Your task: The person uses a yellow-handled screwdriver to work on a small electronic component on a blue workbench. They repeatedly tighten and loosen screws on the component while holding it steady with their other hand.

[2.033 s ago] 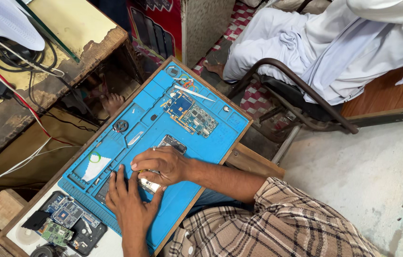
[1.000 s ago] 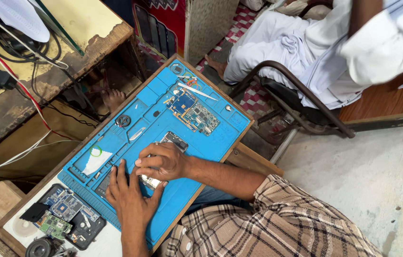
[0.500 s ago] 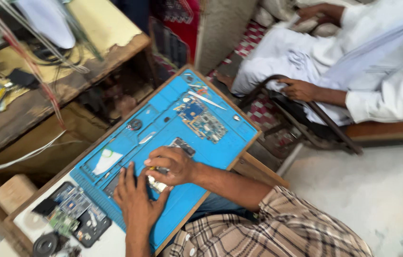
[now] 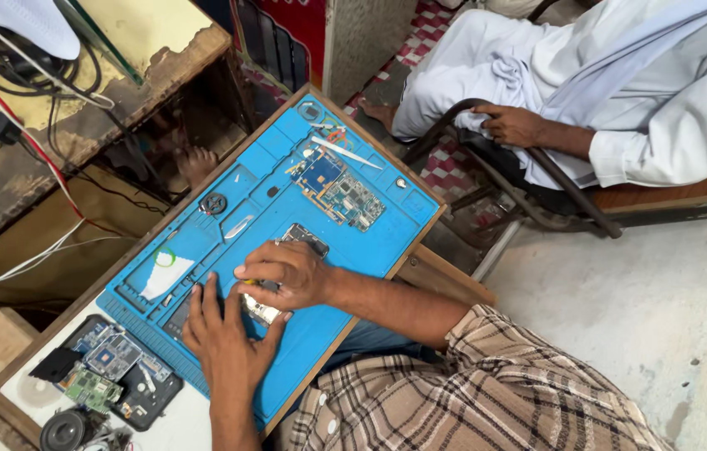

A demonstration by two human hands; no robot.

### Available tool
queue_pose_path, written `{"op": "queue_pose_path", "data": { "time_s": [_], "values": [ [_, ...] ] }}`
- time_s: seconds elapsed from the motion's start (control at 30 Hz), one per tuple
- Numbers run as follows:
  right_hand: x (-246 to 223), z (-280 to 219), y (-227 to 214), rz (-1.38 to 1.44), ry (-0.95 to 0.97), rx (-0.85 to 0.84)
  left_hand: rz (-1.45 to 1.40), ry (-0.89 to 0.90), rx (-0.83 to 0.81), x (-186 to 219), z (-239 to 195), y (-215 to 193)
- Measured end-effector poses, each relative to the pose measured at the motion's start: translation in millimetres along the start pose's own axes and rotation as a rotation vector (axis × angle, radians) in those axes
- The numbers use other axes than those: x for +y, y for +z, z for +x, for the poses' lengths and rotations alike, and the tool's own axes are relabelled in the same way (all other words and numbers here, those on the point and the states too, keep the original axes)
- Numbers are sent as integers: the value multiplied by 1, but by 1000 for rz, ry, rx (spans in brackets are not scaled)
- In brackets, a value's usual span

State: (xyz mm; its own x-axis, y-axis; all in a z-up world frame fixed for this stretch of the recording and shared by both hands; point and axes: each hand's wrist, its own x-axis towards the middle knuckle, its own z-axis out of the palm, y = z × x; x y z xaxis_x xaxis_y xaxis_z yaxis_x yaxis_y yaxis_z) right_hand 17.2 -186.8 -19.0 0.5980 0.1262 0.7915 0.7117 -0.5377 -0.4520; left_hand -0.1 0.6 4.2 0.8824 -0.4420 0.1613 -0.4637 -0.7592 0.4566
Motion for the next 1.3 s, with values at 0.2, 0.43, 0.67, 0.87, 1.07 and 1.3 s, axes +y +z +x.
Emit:
{"op": "queue_pose_path", "data": {
  "time_s": [0.2, 0.43, 0.67, 0.87, 1.07, 1.3],
  "values": [
    [1, -2, -6, 81, 15, 1, -11, -5, 1, -1, 0, 2],
    [6, -6, -3, 89, 19, -4, 13, -35, -37, -3, -2, 6],
    [3, -5, -4, 60, 11, 17, 36, -33, -39, -6, -3, 9],
    [-1, -3, -4, 59, 18, 28, 47, -44, -58, -8, -3, 11],
    [-2, -1, -4, 84, 29, 21, 29, -47, -53, -8, -2, 10],
    [-2, -3, -1, 79, 27, 9, 46, -45, -59, -10, -3, 11]
  ]
}}
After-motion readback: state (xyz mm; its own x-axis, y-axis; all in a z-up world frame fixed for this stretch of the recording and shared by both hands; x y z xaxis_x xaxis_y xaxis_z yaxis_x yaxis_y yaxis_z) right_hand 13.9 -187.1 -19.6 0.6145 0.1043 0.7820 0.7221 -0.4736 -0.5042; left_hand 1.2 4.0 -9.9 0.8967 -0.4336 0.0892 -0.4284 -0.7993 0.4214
